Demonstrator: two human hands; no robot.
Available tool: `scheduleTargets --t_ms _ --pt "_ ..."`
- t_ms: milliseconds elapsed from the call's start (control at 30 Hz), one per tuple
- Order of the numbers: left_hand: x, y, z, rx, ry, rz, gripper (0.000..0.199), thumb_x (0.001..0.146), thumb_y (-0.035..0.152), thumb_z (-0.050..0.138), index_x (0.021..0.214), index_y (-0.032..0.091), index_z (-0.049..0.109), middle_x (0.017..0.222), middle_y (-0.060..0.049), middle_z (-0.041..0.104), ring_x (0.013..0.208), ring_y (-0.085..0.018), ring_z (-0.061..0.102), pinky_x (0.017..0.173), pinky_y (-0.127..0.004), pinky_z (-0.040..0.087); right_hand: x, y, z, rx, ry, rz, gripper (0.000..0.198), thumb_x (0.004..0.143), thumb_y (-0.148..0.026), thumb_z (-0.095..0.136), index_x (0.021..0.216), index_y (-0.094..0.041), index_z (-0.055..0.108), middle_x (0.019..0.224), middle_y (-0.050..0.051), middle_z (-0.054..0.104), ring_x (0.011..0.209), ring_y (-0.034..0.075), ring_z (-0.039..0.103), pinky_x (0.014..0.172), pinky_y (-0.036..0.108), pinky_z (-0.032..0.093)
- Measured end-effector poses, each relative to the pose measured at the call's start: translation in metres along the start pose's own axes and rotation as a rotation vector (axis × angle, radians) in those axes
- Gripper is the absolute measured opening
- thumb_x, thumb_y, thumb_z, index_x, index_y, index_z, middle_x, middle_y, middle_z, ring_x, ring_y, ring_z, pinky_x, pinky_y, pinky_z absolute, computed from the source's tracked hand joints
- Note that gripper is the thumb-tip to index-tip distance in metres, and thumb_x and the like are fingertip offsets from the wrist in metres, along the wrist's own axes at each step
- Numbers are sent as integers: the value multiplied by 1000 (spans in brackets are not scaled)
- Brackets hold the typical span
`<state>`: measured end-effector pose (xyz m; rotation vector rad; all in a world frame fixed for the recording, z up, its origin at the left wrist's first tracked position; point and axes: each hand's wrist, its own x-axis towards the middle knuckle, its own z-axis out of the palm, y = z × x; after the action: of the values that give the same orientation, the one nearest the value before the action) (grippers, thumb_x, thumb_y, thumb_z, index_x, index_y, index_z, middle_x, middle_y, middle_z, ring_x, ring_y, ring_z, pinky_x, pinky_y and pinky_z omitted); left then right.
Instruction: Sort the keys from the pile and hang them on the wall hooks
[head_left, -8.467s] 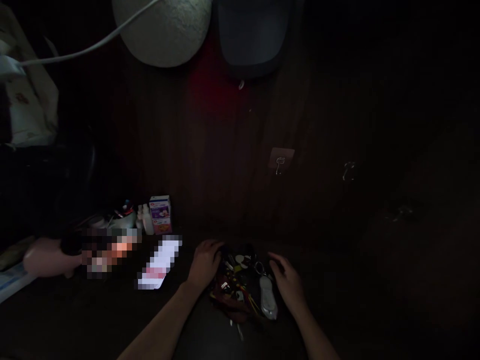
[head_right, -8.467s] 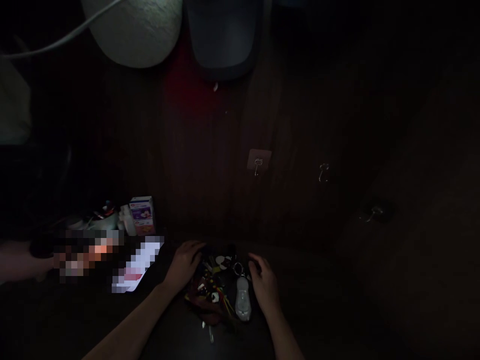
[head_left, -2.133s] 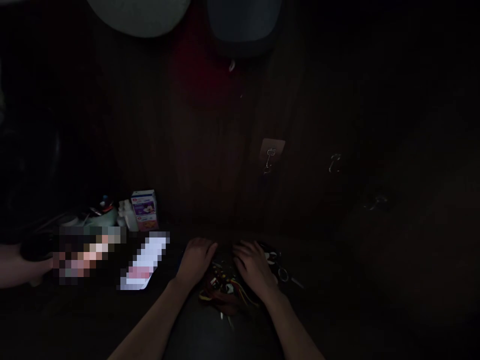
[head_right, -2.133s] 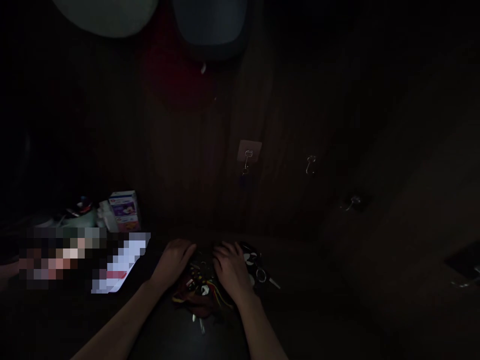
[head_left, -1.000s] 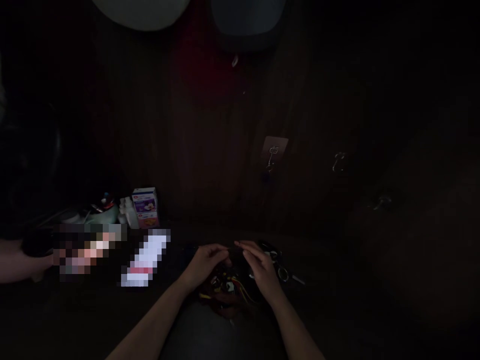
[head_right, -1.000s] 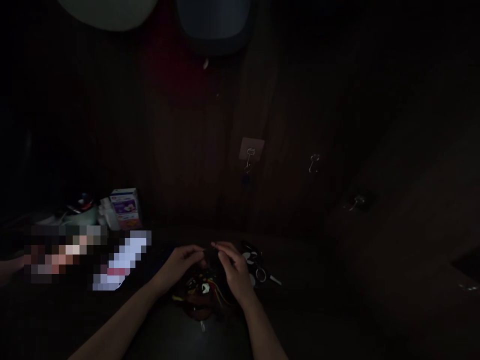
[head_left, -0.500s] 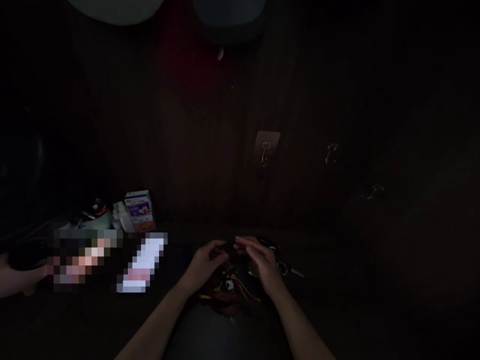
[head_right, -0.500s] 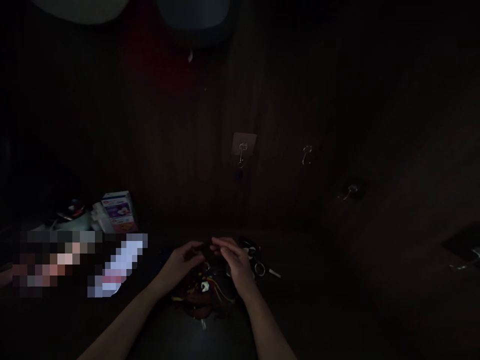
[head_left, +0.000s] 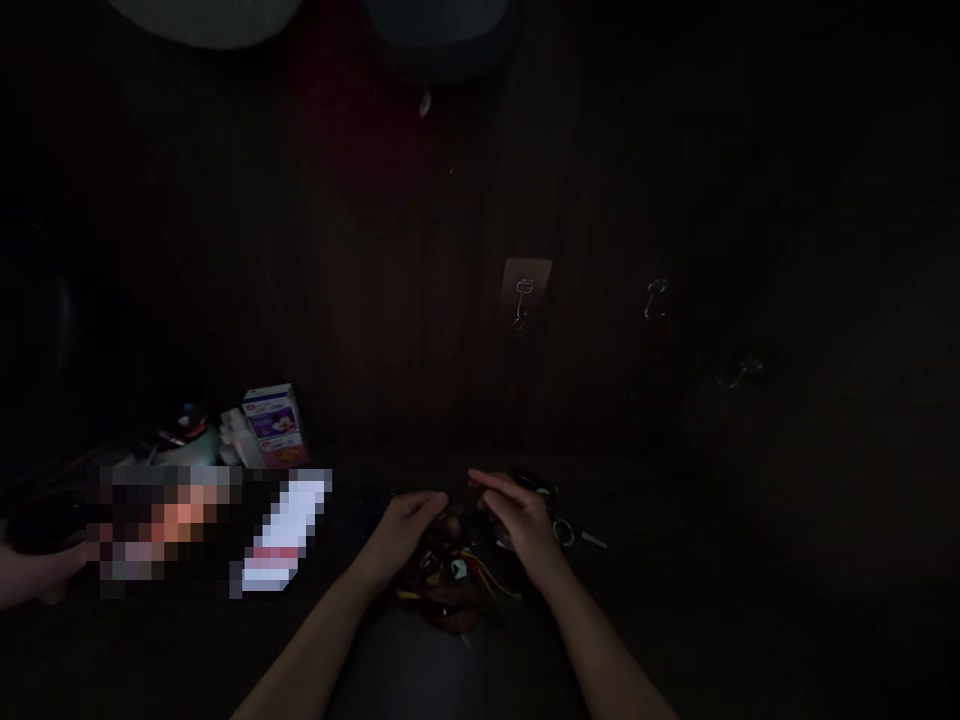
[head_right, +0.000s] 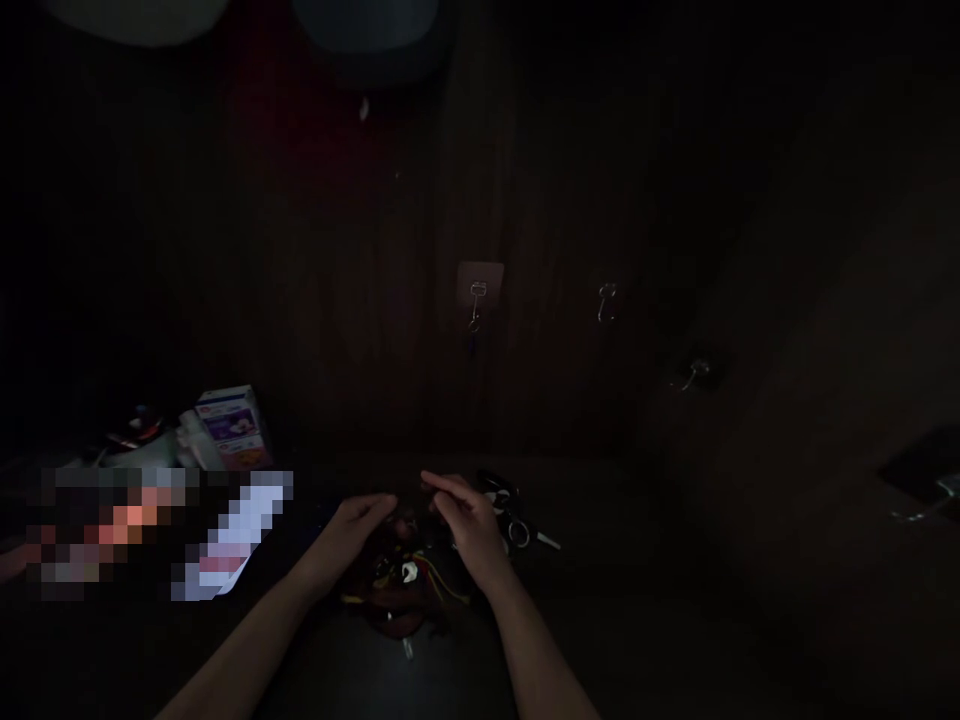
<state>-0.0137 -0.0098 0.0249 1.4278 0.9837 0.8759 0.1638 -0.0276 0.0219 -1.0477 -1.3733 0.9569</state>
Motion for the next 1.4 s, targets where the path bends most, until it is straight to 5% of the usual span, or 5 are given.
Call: scheduleTargets --t_ms 267,533,967,1400 --pt "-1 3 1 -10 -23 5 36 79 46 53 71 15 68 69 -2 69 67 -16 60 65 -25 44 5 7 2 -96 73 -117 21 78 -38 58 91 -25 68 95 3 61 91 19 56 78 29 44" --pt "-1 1 2 -44 -70 -33 28 75 41 59 83 15 69 74 -2 71 71 -17 63 66 -25 46 6 9 5 48 117 27 22 72 -41 64 82 -22 63 72 0 62 63 15 57 58 26 47" --pt "6 -9 5 49 83 15 21 67 36 65 76 16 65 69 1 66 68 -15 59 63 -23 43 3 7 6 88 80 35 25 70 -44 66 80 -21 63 75 0 64 68 16 60 63 28 50" --pt "4 -9 7 98 18 58 46 80 53 48 54 16 57 52 2 56 52 -12 48 53 -22 36 6 11 4 116 104 90 24 69 -42 68 81 -22 63 68 -2 62 60 14 59 58 26 47"
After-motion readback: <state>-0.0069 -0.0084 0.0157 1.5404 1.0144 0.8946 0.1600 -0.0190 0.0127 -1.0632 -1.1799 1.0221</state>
